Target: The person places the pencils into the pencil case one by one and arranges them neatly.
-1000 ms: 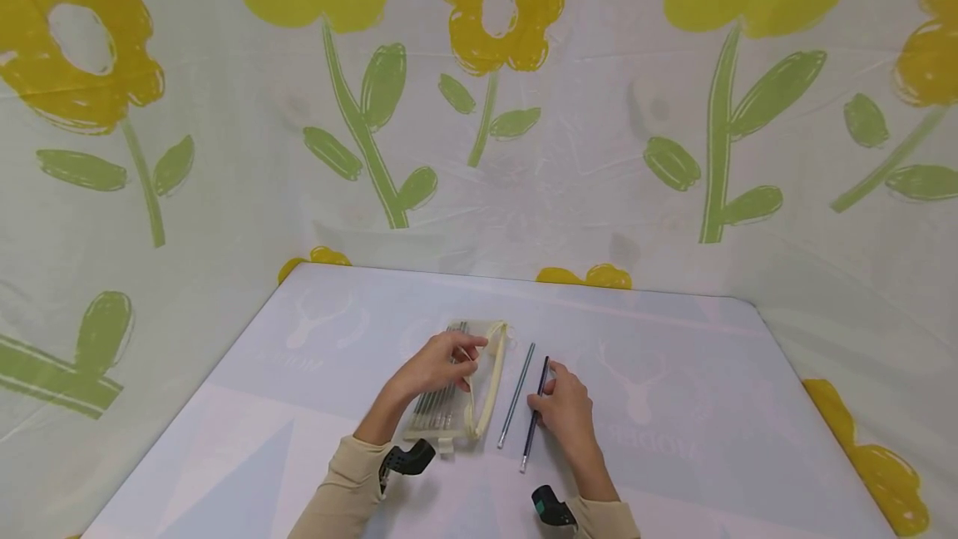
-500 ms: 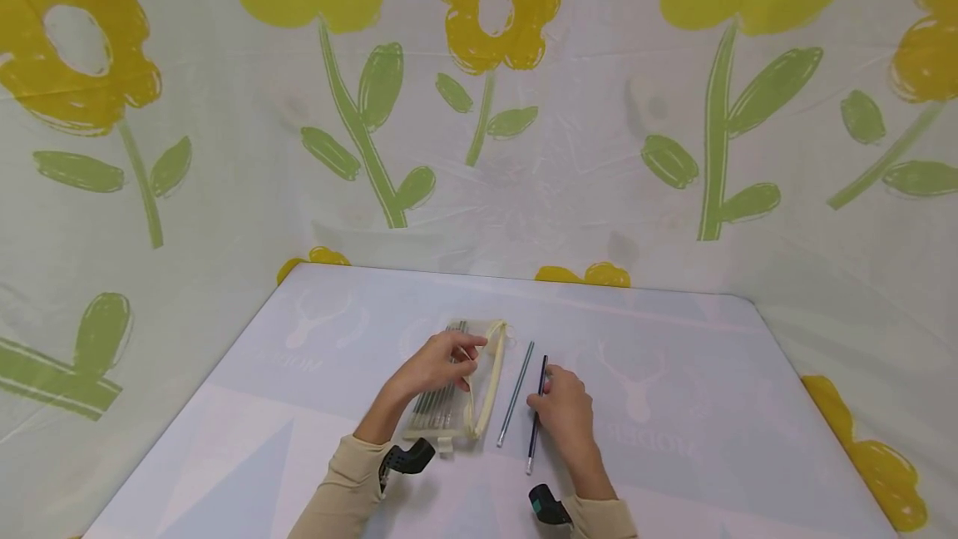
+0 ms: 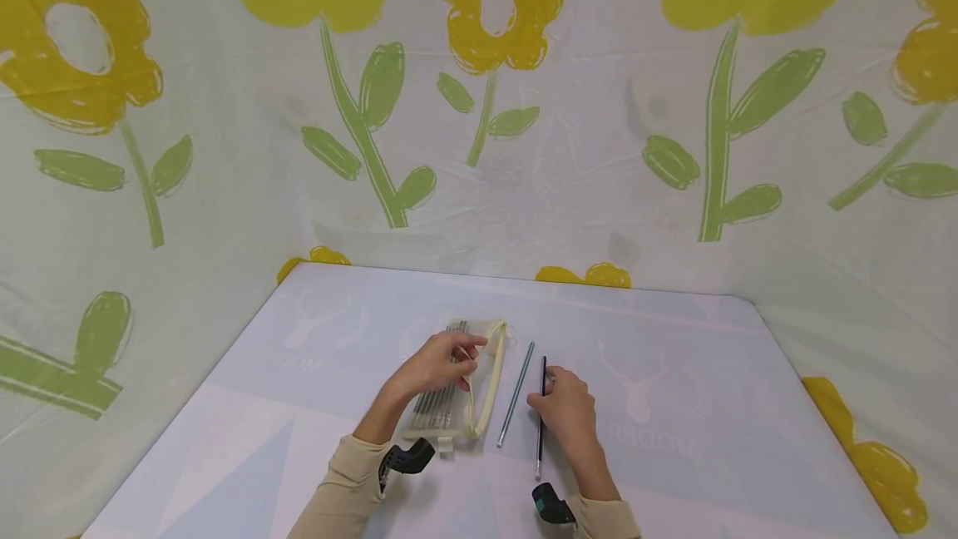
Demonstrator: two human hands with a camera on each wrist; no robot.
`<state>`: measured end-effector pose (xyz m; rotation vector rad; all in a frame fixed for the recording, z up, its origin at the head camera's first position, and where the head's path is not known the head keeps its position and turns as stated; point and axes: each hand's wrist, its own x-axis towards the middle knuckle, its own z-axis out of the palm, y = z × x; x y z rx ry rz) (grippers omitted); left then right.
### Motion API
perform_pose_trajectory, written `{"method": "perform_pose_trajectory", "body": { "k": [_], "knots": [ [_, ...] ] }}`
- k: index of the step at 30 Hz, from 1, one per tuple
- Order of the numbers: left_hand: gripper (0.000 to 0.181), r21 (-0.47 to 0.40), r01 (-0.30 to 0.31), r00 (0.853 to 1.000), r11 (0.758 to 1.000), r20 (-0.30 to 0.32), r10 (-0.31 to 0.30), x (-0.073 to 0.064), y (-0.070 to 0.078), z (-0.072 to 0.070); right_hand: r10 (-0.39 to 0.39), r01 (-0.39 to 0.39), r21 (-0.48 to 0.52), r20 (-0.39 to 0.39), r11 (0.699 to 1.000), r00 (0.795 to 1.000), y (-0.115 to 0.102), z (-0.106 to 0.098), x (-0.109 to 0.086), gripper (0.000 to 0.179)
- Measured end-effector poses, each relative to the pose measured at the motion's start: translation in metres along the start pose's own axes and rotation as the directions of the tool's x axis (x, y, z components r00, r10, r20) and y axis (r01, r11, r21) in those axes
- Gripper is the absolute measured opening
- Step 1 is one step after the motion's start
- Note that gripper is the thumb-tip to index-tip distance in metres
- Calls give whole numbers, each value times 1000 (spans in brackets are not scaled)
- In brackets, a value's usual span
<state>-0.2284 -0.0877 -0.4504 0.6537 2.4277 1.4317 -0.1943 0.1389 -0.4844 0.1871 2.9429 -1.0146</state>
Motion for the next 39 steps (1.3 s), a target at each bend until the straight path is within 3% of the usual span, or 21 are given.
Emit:
{"method": "perform_pose_trajectory", "body": {
  "k": [13, 26, 31, 39],
  "knots": [
    [41, 0, -2, 1000, 1000, -7, 2, 0, 1, -1, -1, 1, 0, 3, 1000, 1000, -1, 2, 1, 55],
    [41, -14, -10, 1000, 1000, -4, 10, -1, 1, -3, -47, 47, 8, -20, 999, 999, -15, 9, 4, 52],
    [41, -16, -9, 1000, 1000, -5, 9, -1, 1, -3, -45, 44, 83, 8, 996, 999, -22, 10, 6, 50],
    [42, -5, -14, 1000, 1000, -2, 14, -1, 0, -3, -65, 50, 266, 49, 963, 997, -34, 15, 12, 51]
  ]
}}
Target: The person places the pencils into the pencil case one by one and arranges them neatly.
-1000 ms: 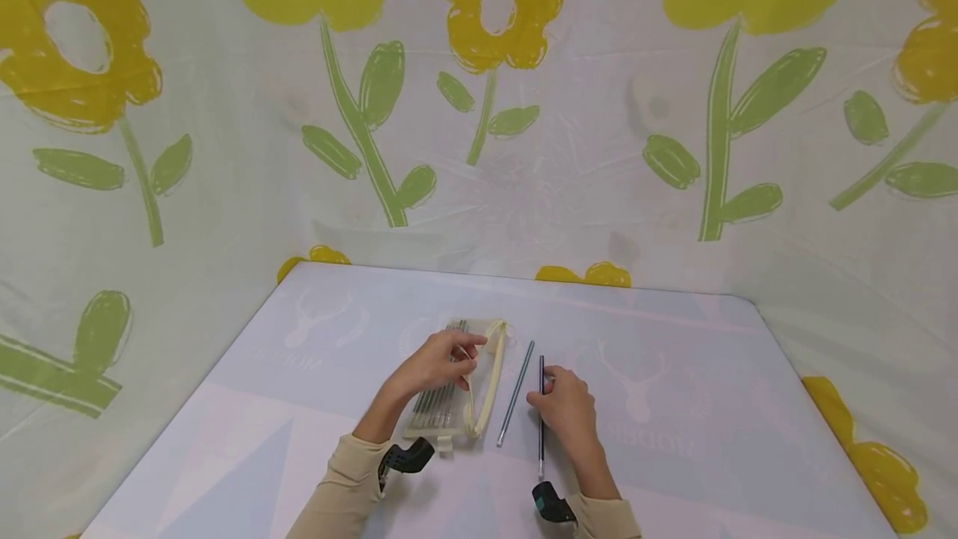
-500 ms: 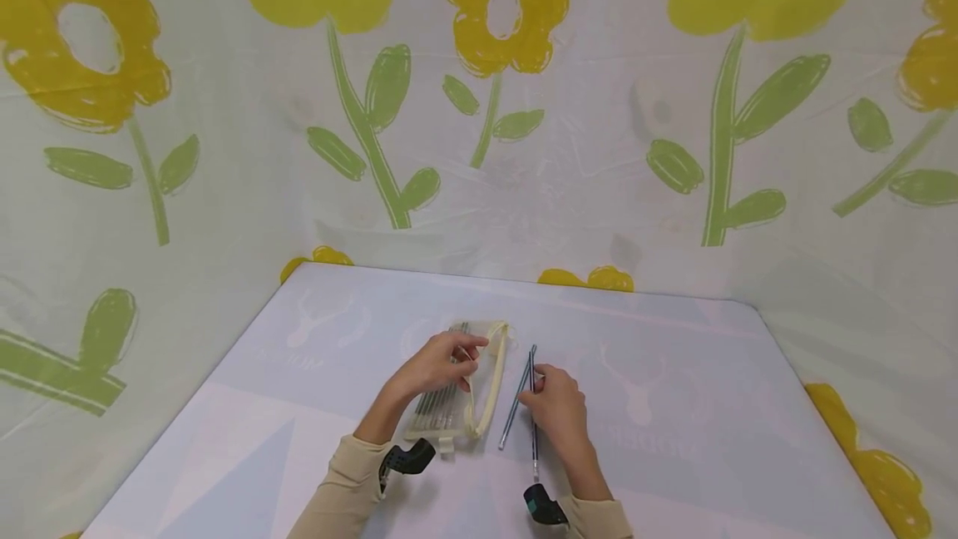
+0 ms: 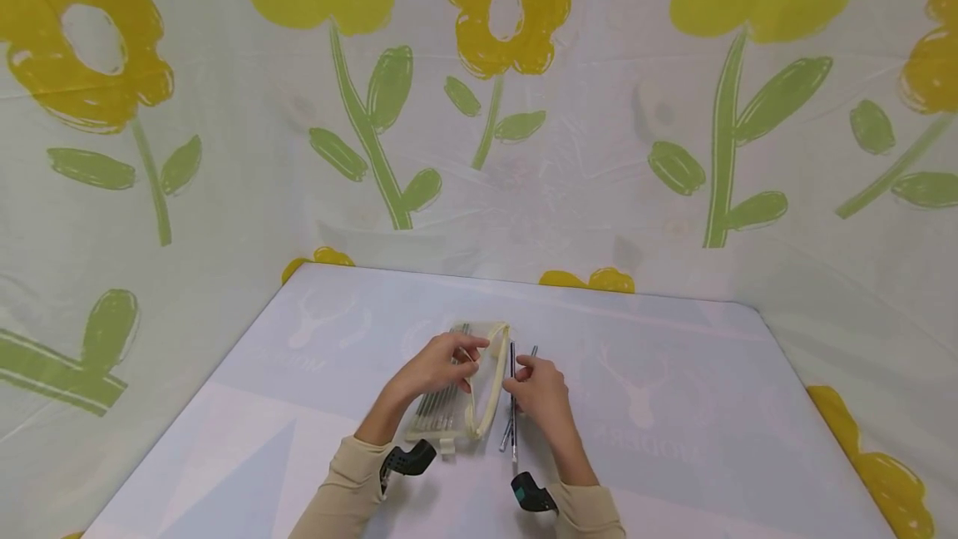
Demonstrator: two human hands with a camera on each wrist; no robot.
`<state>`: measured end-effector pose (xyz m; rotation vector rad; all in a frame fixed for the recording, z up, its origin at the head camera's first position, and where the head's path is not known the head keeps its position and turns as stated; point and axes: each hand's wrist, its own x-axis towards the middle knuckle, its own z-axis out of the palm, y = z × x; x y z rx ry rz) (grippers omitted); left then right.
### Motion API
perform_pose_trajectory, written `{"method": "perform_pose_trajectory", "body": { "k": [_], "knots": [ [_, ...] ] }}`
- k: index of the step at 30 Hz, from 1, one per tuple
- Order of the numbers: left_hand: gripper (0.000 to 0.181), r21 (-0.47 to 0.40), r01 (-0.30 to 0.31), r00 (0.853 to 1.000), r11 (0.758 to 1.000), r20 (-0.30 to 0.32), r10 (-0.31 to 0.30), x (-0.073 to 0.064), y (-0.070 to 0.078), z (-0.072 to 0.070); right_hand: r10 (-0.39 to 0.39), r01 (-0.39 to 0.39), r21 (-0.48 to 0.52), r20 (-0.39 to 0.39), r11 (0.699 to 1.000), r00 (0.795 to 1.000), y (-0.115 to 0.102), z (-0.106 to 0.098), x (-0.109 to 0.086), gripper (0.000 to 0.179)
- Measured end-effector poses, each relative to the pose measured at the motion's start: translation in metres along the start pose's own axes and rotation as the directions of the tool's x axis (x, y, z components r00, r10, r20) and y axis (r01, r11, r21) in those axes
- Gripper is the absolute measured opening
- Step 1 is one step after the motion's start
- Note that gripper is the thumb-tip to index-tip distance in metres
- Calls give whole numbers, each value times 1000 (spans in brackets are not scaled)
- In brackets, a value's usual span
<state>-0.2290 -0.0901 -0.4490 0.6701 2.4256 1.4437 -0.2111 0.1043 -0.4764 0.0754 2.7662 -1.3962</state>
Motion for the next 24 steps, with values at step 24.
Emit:
{"method": "perform_pose_trajectory", "body": {
  "k": [24],
  "knots": [
    [43, 7, -12, 1000, 1000, 5, 12, 0, -1, 1, 23, -20, 254, -7, 967, 1000, -20, 21, 22, 50]
  ]
}}
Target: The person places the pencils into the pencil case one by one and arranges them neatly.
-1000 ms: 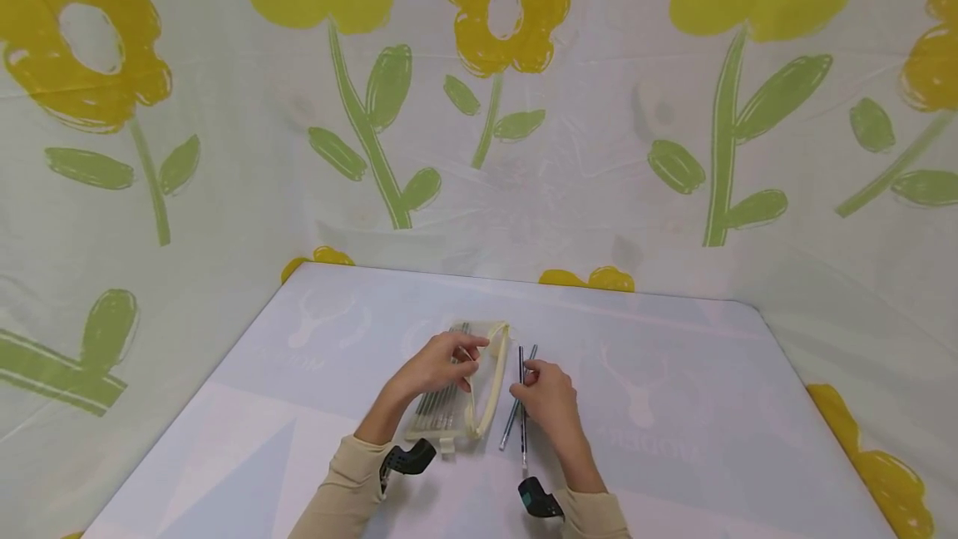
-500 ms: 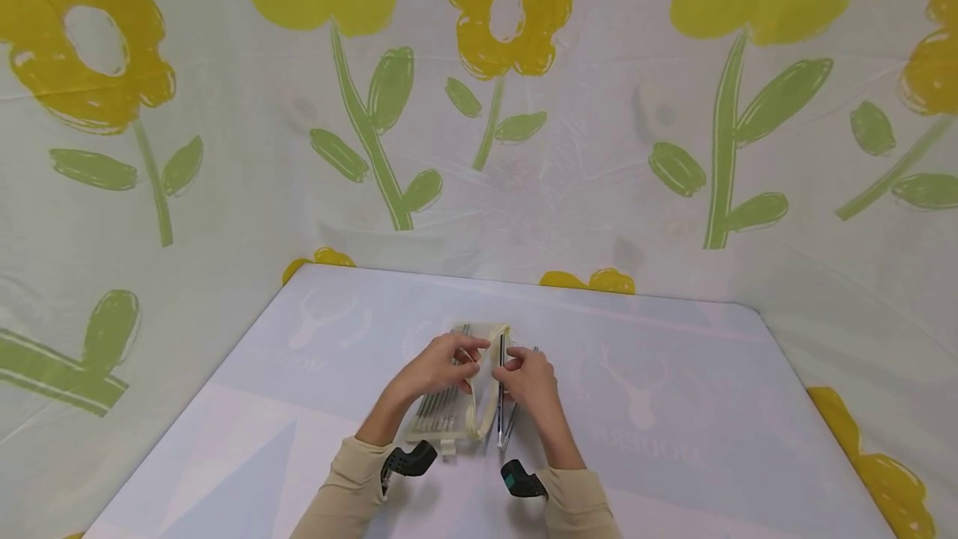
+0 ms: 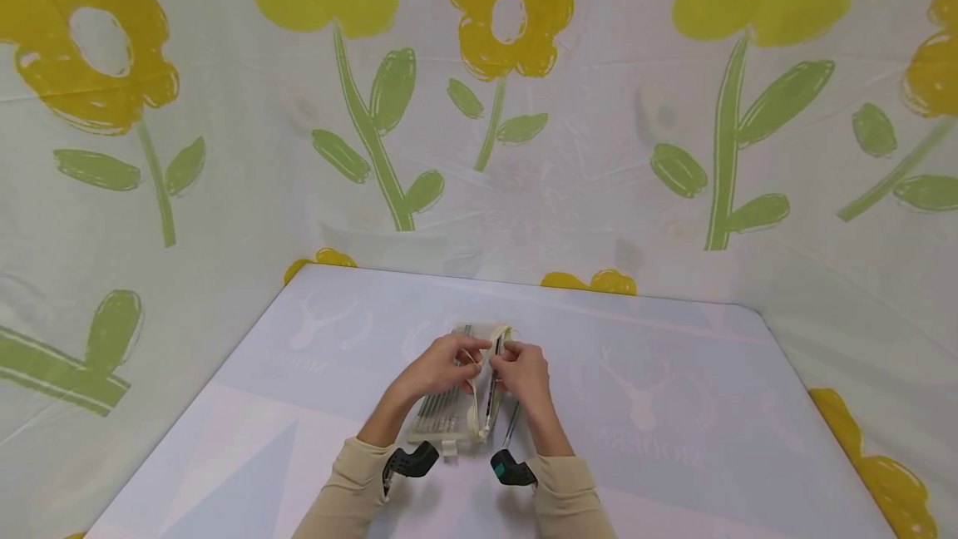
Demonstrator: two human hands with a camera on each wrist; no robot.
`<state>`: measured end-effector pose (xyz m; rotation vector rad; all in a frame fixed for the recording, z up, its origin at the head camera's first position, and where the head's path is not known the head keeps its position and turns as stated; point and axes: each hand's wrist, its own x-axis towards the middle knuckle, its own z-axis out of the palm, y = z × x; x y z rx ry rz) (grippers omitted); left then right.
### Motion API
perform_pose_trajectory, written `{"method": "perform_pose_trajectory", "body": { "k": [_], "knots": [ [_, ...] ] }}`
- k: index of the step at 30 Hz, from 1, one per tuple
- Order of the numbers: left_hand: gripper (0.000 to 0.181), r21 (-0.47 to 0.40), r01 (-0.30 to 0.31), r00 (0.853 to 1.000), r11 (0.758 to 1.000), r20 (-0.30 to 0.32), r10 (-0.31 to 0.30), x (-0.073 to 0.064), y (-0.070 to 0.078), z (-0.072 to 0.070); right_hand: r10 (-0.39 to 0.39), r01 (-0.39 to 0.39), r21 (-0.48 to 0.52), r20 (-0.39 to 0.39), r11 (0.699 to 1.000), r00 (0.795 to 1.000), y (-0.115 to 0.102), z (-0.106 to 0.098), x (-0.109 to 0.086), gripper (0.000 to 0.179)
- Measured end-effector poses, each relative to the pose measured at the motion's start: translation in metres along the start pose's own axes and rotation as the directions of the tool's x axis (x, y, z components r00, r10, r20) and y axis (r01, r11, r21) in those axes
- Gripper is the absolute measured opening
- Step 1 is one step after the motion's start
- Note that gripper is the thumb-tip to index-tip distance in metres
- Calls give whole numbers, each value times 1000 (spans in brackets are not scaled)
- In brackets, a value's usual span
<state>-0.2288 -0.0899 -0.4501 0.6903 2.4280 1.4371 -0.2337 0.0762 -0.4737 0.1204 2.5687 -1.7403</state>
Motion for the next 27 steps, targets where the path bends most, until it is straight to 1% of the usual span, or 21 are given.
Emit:
{"method": "perform_pose_trajectory", "body": {
  "k": [5, 12, 19, 27],
  "knots": [
    [43, 1, -10, 1000, 1000, -5, 10, 0, 0, 0, 15, -15, 35, -5, 999, 1000, 1, 3, 1, 52],
    [43, 12, -7, 1000, 1000, 2, 7, 0, 0, -1, 22, -22, 23, -4, 1000, 1000, 1, 5, 0, 52],
    [42, 19, -15, 1000, 1000, -8, 15, -1, 1, -2, 45, -48, 89, 35, 995, 998, -1, 6, -2, 48],
    [42, 13, -18, 1000, 1000, -11, 18, -1, 1, -2, 22, -24, 41, 44, 999, 999, 2, 2, -6, 44]
  ]
}}
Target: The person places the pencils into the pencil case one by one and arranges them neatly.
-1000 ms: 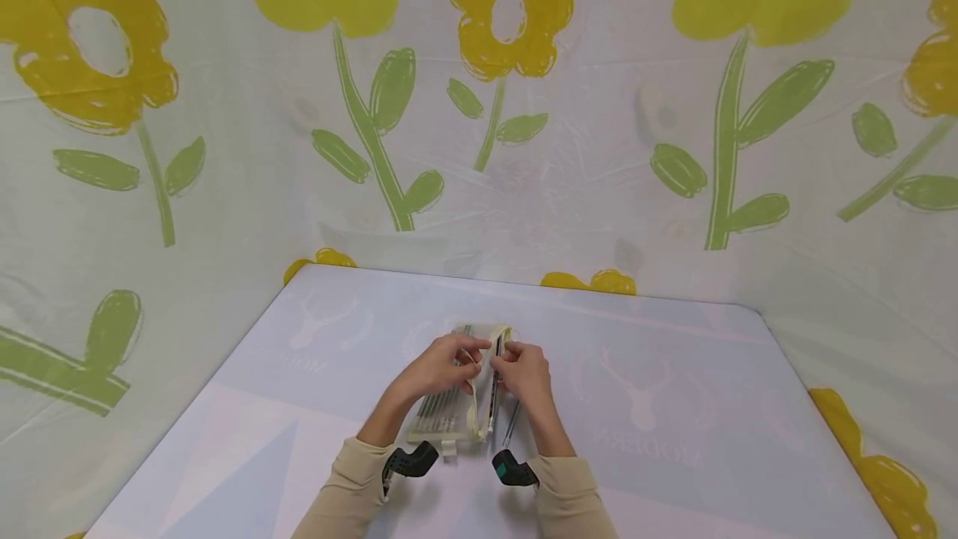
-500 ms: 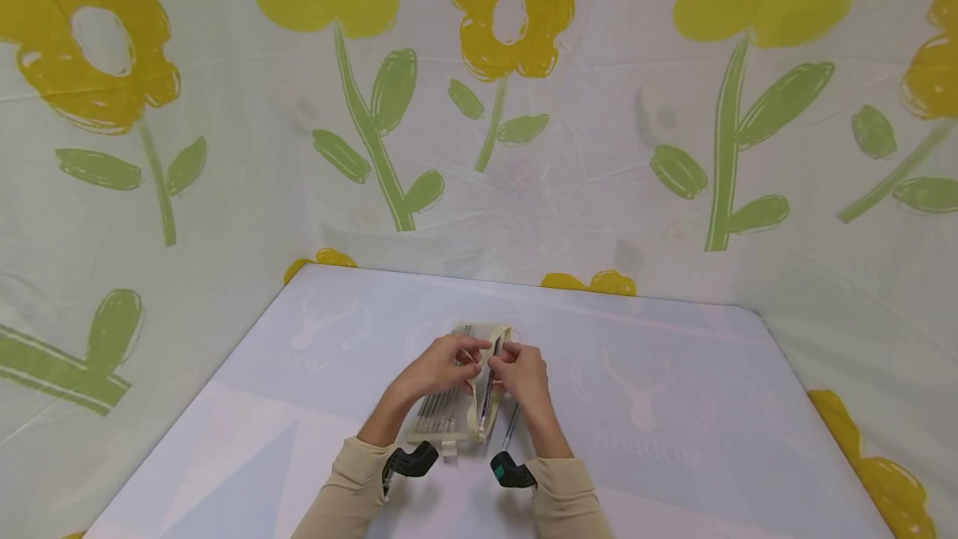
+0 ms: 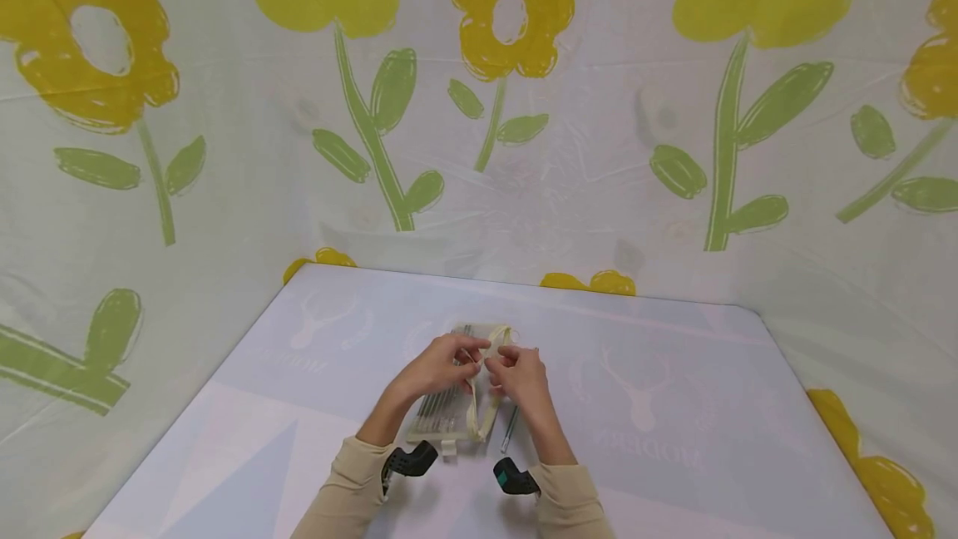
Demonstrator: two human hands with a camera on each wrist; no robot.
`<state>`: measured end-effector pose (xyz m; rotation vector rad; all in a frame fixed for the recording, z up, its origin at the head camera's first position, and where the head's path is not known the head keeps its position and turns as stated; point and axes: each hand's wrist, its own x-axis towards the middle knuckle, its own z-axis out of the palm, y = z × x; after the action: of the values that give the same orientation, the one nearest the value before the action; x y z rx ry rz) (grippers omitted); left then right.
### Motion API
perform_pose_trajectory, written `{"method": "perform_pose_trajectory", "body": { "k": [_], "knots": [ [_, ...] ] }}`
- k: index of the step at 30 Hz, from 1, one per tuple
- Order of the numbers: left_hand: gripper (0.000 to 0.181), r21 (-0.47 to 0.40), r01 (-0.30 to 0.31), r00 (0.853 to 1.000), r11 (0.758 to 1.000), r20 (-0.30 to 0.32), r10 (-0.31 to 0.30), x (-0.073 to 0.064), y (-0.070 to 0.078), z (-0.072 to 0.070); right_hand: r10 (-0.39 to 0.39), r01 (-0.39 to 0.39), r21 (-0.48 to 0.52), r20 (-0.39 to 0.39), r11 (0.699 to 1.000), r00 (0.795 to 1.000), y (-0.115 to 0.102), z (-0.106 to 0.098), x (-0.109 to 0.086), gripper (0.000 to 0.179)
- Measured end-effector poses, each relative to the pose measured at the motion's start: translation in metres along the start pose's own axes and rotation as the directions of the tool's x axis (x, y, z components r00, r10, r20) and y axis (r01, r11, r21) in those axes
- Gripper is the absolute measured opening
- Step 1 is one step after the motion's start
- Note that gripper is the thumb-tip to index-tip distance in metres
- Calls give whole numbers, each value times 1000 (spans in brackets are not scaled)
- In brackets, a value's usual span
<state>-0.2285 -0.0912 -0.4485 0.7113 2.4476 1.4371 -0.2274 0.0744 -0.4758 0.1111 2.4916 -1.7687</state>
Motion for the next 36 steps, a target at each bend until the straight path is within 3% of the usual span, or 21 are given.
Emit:
{"method": "perform_pose_trajectory", "body": {
  "k": [9, 23, 30, 36],
  "knots": [
    [42, -9, 2, 1000, 1000, -2, -2, 0, 1, 0, -26, 24, -169, -12, 985, 1000, 15, -14, -11, 43],
    [41, -17, 15, 1000, 1000, -3, -15, 1, 1, 2, -41, 20, -172, -121, 985, 992, 39, -30, -22, 52],
    [41, -24, 27, 1000, 999, -8, -28, 1, 0, 3, -89, 51, -280, -126, 959, 988, 39, -26, -21, 56],
    [41, -17, 25, 1000, 1000, -9, -26, 3, 0, 4, -81, 32, -319, -143, 947, 986, 41, -25, -19, 59]
  ]
}}
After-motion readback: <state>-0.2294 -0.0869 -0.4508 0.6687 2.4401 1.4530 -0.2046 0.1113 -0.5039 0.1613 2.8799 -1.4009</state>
